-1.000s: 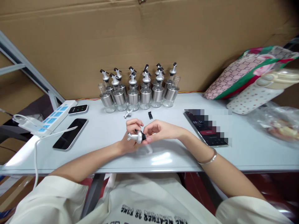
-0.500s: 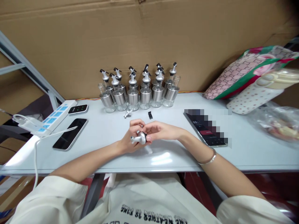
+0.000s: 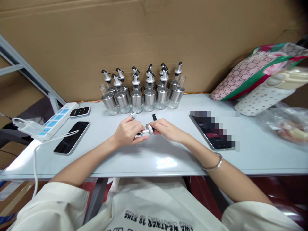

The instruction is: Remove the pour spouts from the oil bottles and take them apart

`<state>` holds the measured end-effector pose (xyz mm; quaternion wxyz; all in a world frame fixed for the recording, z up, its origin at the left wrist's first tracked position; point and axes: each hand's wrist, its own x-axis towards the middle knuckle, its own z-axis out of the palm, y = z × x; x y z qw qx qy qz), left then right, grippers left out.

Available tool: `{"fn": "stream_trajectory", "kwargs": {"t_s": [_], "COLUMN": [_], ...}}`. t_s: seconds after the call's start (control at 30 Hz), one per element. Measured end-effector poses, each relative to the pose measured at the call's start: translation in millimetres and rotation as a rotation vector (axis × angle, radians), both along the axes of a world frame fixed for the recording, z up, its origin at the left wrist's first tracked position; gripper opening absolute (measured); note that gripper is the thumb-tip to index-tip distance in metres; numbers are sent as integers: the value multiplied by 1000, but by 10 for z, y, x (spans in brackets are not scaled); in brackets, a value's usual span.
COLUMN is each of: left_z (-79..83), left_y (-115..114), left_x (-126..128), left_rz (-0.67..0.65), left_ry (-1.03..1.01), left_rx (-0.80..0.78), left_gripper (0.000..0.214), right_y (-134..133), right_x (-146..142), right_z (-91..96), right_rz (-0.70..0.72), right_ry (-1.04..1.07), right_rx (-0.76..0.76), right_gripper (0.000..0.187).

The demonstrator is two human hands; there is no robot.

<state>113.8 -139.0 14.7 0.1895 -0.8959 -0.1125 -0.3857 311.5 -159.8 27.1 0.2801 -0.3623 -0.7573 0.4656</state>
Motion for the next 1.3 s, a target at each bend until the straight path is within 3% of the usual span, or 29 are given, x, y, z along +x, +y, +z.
{"fn": "stream_trajectory", "kwargs": {"t_s": [0.13,0.27,0.47,0.67,0.77,0.93,1.13,1.3], "left_z": [-36,-77,-102,-114,-32,214,282,347], "left_y": [-11,-36,-70,-20,40,112,158,165], "left_x": [36,70,101,69,-1,-147,-223,-278], "left_rz": [49,76,147,253,218,137,125,135], "left_ry": [2,7,52,96,178,289,259,238], "left_rx": [-12,-35,-44,-88,-235,-616,-661,-873], "left_gripper": [30,40,39,41,45,47,48,45], "right_y": [-11,-63,-80,-53,-65,-103,-126,-68], "right_x": [-64,-164,-173,-212,-247,-296,-324,-318], "right_z": [-18,-31,-28,-83,-112,-98,-59,-105], "right_rz": [-167,-338,-481,-496,-521,-471,-445,-429], "right_ry": [-42,-26,-91,-78,-69,52,75,-5], "right_rx": [62,160,175,217,270,254,276,510], "right_gripper": [32,42,53,56,57,58,53,45]}}
